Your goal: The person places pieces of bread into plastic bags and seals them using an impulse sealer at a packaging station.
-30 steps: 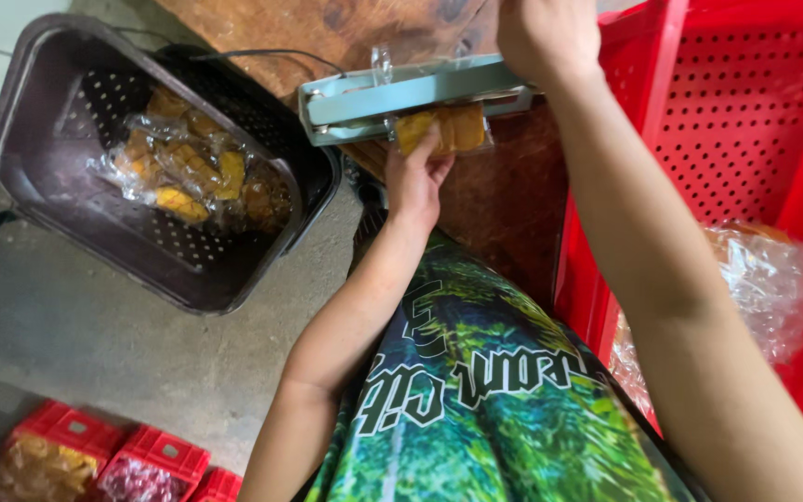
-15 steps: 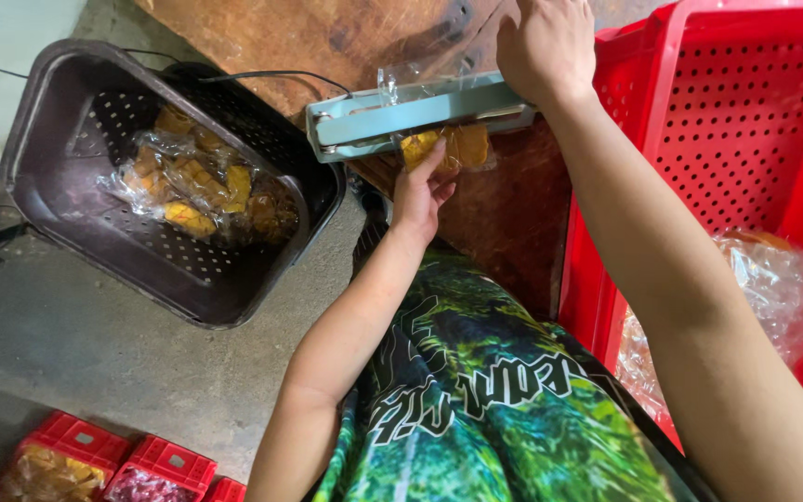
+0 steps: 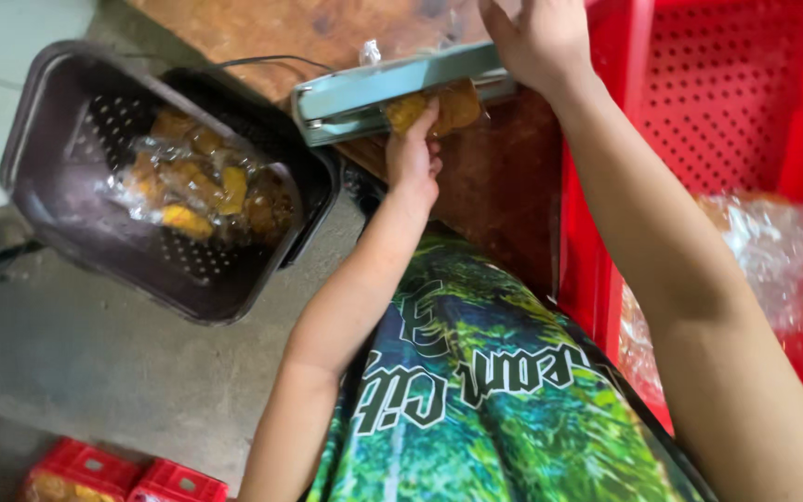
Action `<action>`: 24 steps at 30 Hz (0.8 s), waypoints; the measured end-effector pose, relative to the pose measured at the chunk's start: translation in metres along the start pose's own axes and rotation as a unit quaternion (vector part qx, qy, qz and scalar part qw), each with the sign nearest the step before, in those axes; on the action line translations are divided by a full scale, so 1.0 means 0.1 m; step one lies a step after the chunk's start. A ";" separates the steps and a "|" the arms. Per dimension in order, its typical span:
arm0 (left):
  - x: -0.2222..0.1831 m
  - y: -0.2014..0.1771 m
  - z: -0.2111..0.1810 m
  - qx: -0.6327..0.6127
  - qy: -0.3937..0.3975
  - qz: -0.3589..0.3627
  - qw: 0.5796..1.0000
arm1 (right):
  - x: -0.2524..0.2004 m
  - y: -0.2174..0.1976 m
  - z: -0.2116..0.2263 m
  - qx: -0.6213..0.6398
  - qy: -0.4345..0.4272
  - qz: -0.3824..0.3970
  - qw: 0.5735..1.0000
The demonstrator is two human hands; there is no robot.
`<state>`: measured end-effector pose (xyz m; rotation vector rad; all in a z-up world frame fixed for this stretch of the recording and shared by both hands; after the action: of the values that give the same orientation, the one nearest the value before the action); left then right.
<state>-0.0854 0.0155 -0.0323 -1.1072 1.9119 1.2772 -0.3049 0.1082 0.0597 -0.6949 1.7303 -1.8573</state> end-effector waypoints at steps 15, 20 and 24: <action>-1.06 -2.19 -1.73 -0.178 0.174 -0.038 0.968 | -4.16 -0.27 -2.13 0.107 0.336 0.186 0.917; -0.91 -1.69 -1.67 -0.165 0.152 0.036 0.974 | -4.24 -0.11 -2.27 -0.012 0.381 0.089 0.920; -1.10 -0.71 -1.17 -0.077 0.048 0.301 0.949 | -4.46 0.20 -2.59 0.164 0.496 0.109 0.846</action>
<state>0.0283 -0.0717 0.0694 -0.6758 2.3618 1.7423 -0.1469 0.5970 0.0122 0.7279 1.8037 -2.4316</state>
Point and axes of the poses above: each hand's wrist, its own x-axis towards the middle knuckle, its own y-axis out of the palm, z = x × y, the point moved 7 cm from there along x, towards the middle knuckle, and after that the axes turned 12 degrees about -x, right-handed, at the moved point
